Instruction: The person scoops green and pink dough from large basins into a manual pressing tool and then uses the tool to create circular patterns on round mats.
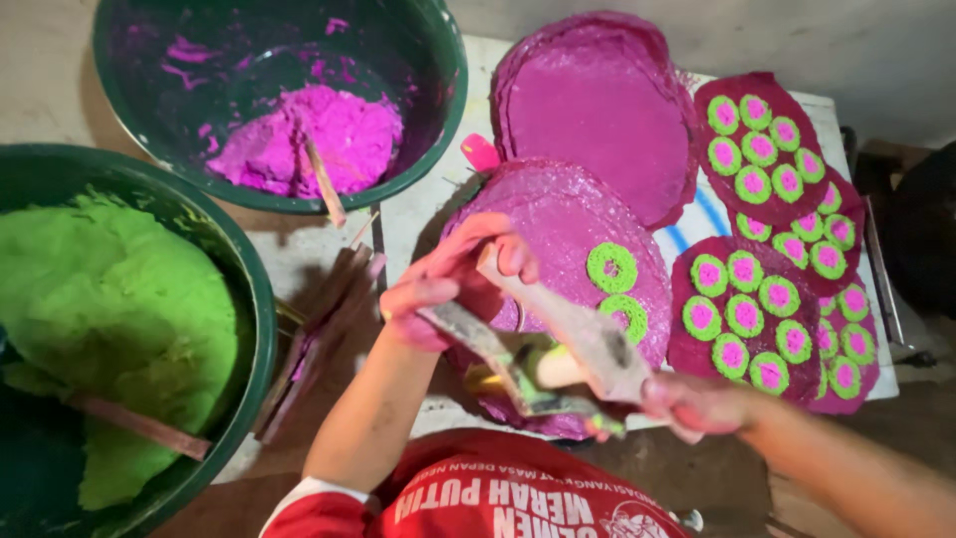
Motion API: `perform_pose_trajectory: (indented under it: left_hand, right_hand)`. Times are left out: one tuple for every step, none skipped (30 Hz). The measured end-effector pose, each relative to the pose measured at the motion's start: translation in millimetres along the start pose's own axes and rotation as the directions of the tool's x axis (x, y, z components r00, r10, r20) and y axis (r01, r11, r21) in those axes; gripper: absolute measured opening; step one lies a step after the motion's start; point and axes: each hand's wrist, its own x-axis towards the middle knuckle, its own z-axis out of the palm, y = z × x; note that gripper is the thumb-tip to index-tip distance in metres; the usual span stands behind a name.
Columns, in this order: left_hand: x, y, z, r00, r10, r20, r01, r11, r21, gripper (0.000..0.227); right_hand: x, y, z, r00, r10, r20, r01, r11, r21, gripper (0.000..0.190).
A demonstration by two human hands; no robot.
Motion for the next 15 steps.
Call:
perform_pose_trajectory:
  left_hand:
    - [4.1,-1.7,-5.1,1.000,0.015,0.014,-0.015,1.000,0.007,0.051]
    - [10.4,-2.1,-11.3,0.999,0.034,0.033,-0.034,0.999,0.018,0.045]
    - [16.7,-2.8,-17.5,0.997,0.055,0.059,-0.055,0.998,-0.002,0.040]
    - [21.0,-2.4,-23.6,0.997,0.054,0.054,-0.054,0.999,-0.011,0.038]
    - [25.2,-2.7,-30.1,0.997,0.053,0.050,-0.052,0.998,-0.020,0.036]
    - [27.3,-2.3,-37.0,0.999,0.031,0.018,-0.030,0.999,-0.020,0.039]
    - [28.5,-3.5,-43.6,1.000,0.008,-0.015,-0.009,1.000,-0.019,0.041]
    - [29.3,-7.2,-49.6,0.999,0.035,-0.037,-0.038,0.995,-0.094,0.038]
    - [29.9,-12.2,-55.8,0.996,0.060,-0.061,-0.069,0.983,-0.168,0.034]
    - [29.6,-17.3,-62.0,0.993,0.083,-0.088,-0.102,0.965,-0.240,0.031]
    - [27.2,-21.8,-67.7,0.988,0.112,-0.103,-0.136,0.955,-0.263,0.031]
    - [24.8,-26.0,-73.8,0.983,0.142,-0.117,-0.170,0.944,-0.284,0.031]
    - [22.2,-29.6,-79.8,0.976,0.172,-0.131,-0.204,0.931,-0.304,0.030]
    - [19.1,-33.1,-85.0,0.971,0.183,-0.153,-0.223,0.925,-0.308,0.030]
    - [16.1,-35.9,-89.7,0.965,0.194,-0.175,-0.241,0.919,-0.311,0.029]
  right_hand:
    - [-6.3,-3.1,-8.8,0.998,0.049,-0.031,-0.051,0.997,-0.058,0.105]
    - [-9.6,-7.6,-17.8,0.995,0.072,-0.066,-0.076,0.995,-0.071,0.104]
    - [-15.2,-13.2,-25.5,0.990,0.093,-0.102,-0.102,0.991,-0.084,0.103]
    - [-18.4,-17.7,-31.2,0.984,0.114,-0.138,-0.127,0.987,-0.093,0.102]
    - [-18.6,-22.6,-37.4,0.980,0.111,-0.166,-0.138,0.978,-0.159,0.100]
    - [-17.8,-26.1,-41.5,0.975,0.106,-0.194,-0.149,0.963,-0.222,0.099]
    - [-15.6,-28.6,-43.7,0.970,0.100,-0.222,-0.162,0.945,-0.284,0.097]
    - [-12.6,-30.6,-44.7,0.974,0.089,-0.206,-0.140,0.958,-0.251,0.093]
    - [-8.3,-31.8,-44.9,0.978,0.077,-0.192,-0.119,0.969,-0.217,0.090]
    - [-3.7,-32.8,-45.0,0.982,0.064,-0.178,-0.097,0.978,-0.183,0.087]
    - [1.0,-33.0,-44.3,0.976,0.089,-0.197,-0.120,0.982,-0.149,0.086]
    - [6.6,-33.5,-44.3,0.970,0.113,-0.217,-0.141,0.983,-0.118,0.085]
    - [11.7,-33.8,-43.9,0.962,0.137,-0.236,-0.162,0.983,-0.087,0.084]
    - [15.2,-33.3,-42.0,0.958,0.132,-0.254,-0.165,0.979,-0.116,0.084]
    - [18.4,-32.9,-39.7,0.954,0.126,-0.271,-0.169,0.975,-0.144,0.084]
